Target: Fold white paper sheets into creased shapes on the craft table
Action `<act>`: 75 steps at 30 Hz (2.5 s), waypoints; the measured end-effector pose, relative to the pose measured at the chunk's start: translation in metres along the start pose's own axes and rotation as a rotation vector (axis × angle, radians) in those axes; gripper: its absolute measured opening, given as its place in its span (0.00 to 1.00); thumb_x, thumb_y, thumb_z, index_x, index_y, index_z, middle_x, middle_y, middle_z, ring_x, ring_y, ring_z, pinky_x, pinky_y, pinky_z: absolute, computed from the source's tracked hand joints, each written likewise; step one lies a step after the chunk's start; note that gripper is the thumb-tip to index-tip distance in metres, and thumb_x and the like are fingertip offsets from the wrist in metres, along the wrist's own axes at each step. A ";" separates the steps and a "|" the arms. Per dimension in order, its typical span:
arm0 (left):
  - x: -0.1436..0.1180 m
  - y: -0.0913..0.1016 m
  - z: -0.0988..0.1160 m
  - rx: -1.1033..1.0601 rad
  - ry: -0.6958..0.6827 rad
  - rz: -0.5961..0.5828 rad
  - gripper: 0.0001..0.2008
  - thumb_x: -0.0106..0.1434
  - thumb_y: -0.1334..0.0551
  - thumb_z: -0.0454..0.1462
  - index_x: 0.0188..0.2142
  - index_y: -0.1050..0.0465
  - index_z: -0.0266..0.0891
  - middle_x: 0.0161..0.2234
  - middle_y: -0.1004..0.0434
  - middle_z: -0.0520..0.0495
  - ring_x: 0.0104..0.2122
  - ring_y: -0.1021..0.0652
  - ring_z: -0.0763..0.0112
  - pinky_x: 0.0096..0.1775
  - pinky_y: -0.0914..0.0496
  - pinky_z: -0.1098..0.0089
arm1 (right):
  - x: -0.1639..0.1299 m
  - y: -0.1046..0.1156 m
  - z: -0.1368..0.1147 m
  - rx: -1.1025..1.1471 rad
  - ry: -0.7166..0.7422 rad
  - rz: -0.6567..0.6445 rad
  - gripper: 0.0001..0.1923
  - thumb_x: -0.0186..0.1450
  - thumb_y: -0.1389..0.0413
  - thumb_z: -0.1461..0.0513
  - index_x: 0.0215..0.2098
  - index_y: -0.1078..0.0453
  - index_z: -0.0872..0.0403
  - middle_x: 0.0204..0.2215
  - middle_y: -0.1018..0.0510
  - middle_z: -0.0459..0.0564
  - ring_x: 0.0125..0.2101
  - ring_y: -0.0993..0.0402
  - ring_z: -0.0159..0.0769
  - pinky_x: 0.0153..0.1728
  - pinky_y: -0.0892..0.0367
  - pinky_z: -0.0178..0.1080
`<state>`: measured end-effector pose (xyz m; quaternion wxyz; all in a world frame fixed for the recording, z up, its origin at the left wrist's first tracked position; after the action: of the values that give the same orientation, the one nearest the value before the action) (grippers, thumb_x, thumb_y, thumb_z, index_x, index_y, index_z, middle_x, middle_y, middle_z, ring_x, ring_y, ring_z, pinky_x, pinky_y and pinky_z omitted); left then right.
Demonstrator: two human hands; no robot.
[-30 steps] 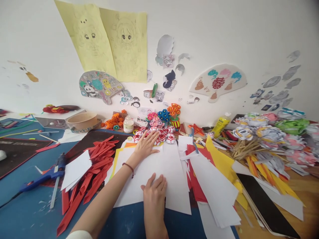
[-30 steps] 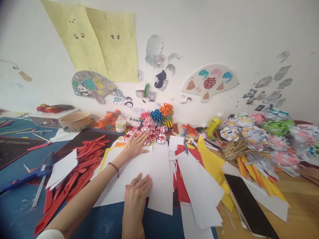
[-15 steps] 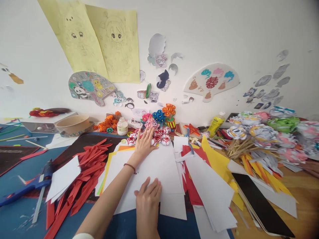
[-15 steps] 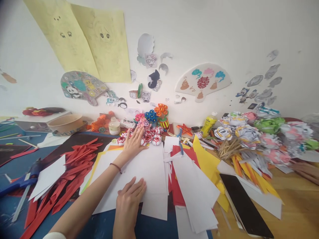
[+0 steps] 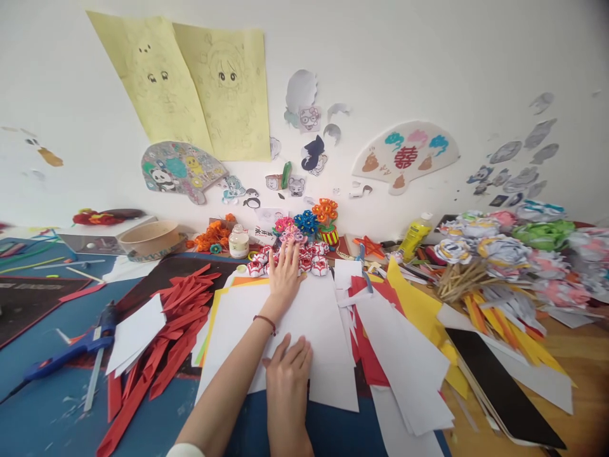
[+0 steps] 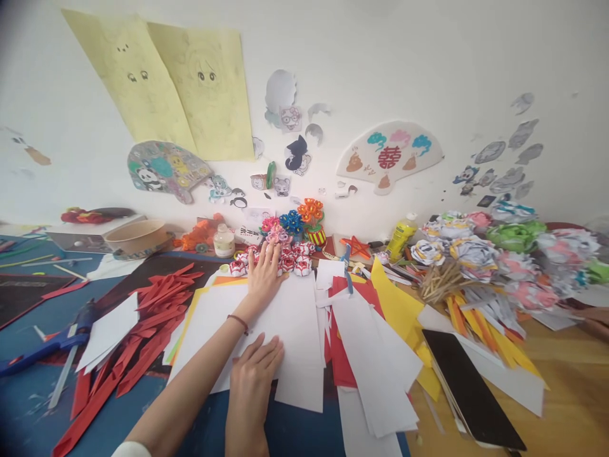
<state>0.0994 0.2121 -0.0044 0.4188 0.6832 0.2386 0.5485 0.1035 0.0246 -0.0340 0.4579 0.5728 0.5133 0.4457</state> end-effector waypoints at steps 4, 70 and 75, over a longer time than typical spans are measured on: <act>-0.003 0.003 -0.006 -0.024 0.028 -0.015 0.45 0.60 0.39 0.49 0.68 0.63 0.37 0.68 0.64 0.41 0.67 0.63 0.56 0.63 0.70 0.47 | -0.001 0.003 0.000 -0.021 0.008 -0.003 0.29 0.68 0.47 0.61 0.60 0.43 0.76 0.55 0.40 0.86 0.56 0.37 0.63 0.57 0.45 0.61; -0.171 0.110 -0.095 -0.370 0.407 -0.561 0.11 0.64 0.45 0.44 0.34 0.30 0.41 0.30 0.23 0.49 0.32 0.24 0.66 0.31 0.40 0.72 | 0.016 0.045 0.039 0.107 0.529 0.250 0.14 0.65 0.44 0.62 0.49 0.31 0.51 0.39 0.26 0.50 0.43 0.31 0.39 0.45 0.37 0.41; -0.176 0.126 -0.092 -0.325 0.416 -0.495 0.15 0.68 0.50 0.43 0.38 0.26 0.44 0.31 0.21 0.46 0.34 0.22 0.63 0.31 0.41 0.73 | 0.037 0.065 -0.008 0.260 0.898 0.106 0.16 0.65 0.42 0.57 0.51 0.31 0.50 0.45 0.25 0.49 0.50 0.33 0.37 0.58 0.49 0.43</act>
<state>-0.0552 0.0345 0.0085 0.5844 0.4031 0.3866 0.5886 0.1105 0.0583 0.0325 0.0917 0.4014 0.6823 0.6041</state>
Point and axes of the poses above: each hand's wrist, its own x-axis towards the middle knuckle, its own y-axis out of the back of the hand, z = x × y, the point moved 2 cm from there along x, towards the middle knuckle
